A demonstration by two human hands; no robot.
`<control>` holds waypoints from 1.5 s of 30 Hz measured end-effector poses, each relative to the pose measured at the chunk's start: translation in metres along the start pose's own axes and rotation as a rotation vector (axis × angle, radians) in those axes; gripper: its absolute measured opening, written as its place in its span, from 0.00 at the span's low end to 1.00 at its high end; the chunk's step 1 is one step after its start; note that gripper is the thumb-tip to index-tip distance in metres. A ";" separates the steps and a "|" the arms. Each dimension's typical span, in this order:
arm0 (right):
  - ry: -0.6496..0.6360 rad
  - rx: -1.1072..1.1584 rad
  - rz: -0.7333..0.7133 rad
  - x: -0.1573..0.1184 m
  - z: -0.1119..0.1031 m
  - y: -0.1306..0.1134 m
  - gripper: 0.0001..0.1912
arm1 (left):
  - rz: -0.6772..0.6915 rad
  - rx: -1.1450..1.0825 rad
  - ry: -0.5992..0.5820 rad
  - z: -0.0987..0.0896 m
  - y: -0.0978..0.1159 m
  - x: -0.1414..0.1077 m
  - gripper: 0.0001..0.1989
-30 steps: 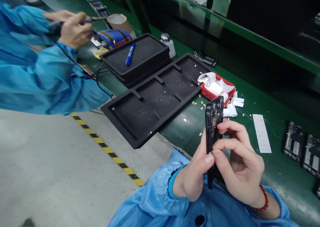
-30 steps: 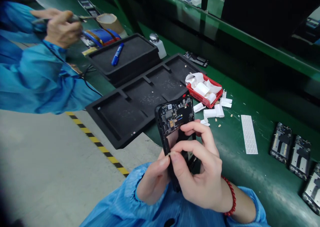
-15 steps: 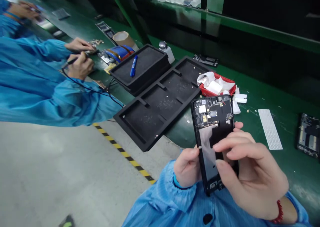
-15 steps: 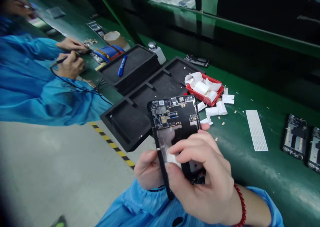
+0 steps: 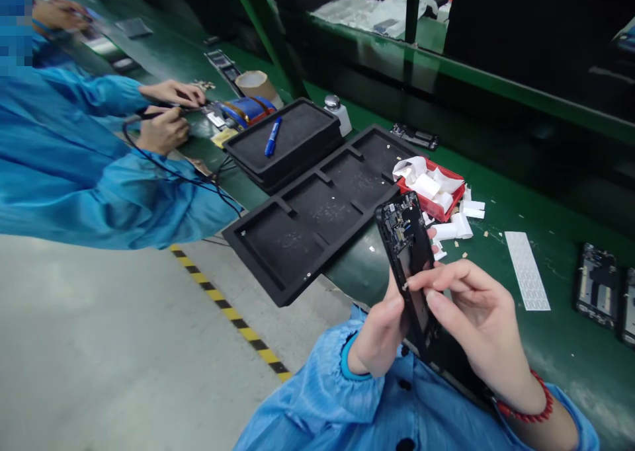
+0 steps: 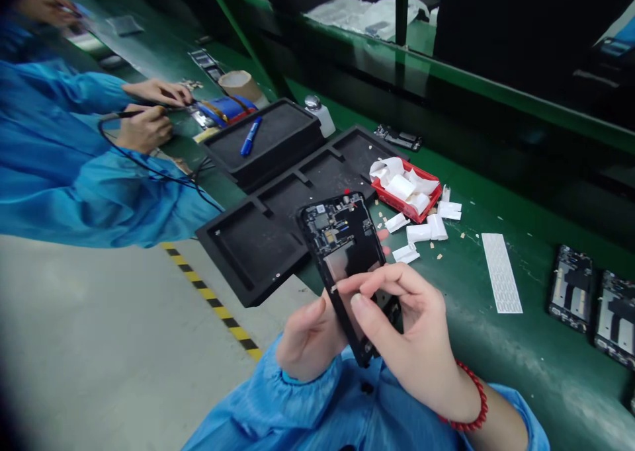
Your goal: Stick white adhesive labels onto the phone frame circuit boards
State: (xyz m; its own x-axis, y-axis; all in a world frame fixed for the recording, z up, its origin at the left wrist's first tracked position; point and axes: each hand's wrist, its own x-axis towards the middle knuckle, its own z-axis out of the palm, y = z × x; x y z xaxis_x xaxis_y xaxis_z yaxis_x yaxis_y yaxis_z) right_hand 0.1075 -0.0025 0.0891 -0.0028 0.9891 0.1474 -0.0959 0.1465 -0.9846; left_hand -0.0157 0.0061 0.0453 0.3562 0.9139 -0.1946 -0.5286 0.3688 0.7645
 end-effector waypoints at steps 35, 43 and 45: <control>1.537 -1.111 0.516 -0.271 -0.346 0.063 0.23 | -0.104 0.556 0.034 -0.002 -0.068 0.090 0.23; 1.114 -1.343 0.807 -0.271 -0.341 0.113 0.38 | -0.116 0.639 0.017 -0.008 -0.077 0.093 0.23; 1.109 -1.371 0.853 -0.273 -0.348 0.108 0.34 | -0.113 0.654 0.000 -0.009 -0.079 0.093 0.23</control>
State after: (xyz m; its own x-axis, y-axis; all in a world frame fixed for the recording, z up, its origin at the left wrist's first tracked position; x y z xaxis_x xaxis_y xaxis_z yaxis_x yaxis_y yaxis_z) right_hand 0.4444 -0.2504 -0.0904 0.9527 0.2887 0.0954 0.3033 -0.9242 -0.2320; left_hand 0.0516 0.0633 -0.0387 0.3818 0.8759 -0.2952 0.0888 0.2831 0.9550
